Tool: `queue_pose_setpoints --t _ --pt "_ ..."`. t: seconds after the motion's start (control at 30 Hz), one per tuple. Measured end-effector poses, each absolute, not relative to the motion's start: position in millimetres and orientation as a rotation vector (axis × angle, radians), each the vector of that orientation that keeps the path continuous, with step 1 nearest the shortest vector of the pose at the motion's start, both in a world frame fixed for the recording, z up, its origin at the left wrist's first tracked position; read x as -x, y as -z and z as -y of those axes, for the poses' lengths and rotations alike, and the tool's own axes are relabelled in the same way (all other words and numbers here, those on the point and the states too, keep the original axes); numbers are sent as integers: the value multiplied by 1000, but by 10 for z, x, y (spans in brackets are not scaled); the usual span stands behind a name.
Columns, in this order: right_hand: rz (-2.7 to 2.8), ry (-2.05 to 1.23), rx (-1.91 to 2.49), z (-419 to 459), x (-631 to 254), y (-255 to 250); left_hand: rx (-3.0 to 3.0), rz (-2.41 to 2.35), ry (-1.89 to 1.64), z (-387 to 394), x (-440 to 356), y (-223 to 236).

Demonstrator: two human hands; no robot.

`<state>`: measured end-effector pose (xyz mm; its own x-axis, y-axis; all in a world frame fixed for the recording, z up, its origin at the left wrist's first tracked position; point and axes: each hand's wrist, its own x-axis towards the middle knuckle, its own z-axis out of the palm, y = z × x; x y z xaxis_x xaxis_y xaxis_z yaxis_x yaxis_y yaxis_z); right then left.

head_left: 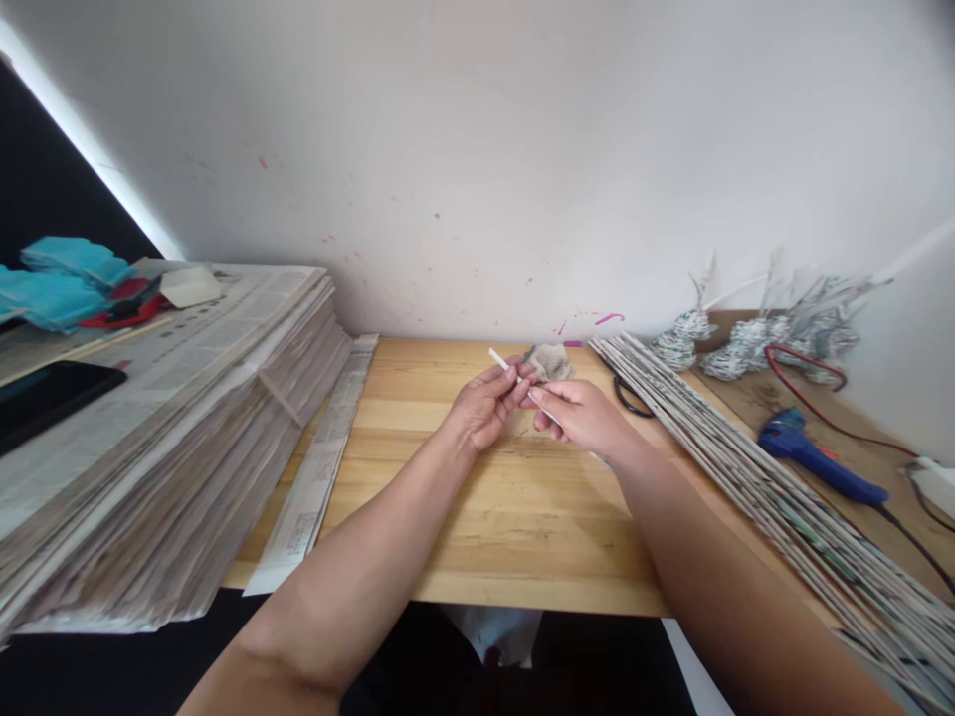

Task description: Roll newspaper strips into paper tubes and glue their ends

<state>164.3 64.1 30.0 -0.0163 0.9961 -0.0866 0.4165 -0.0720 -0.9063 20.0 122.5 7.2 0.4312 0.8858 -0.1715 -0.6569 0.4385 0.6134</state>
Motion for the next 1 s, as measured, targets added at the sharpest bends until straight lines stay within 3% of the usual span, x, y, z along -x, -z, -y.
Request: queue_pose_setpoints --t 0.5,0.9,1.0 --pt "1210 -1478 1360 -639 -1662 -293 -539 -478 -1001 -1220 -188 -55" --pt "1127 -1599 1307 -679 -1693 -218 -523 -486 -998 -1200 -183 -105" --pt "1281 -1452 1419 -637 -1648 -274 -512 -494 -1011 -1206 -187 -98"
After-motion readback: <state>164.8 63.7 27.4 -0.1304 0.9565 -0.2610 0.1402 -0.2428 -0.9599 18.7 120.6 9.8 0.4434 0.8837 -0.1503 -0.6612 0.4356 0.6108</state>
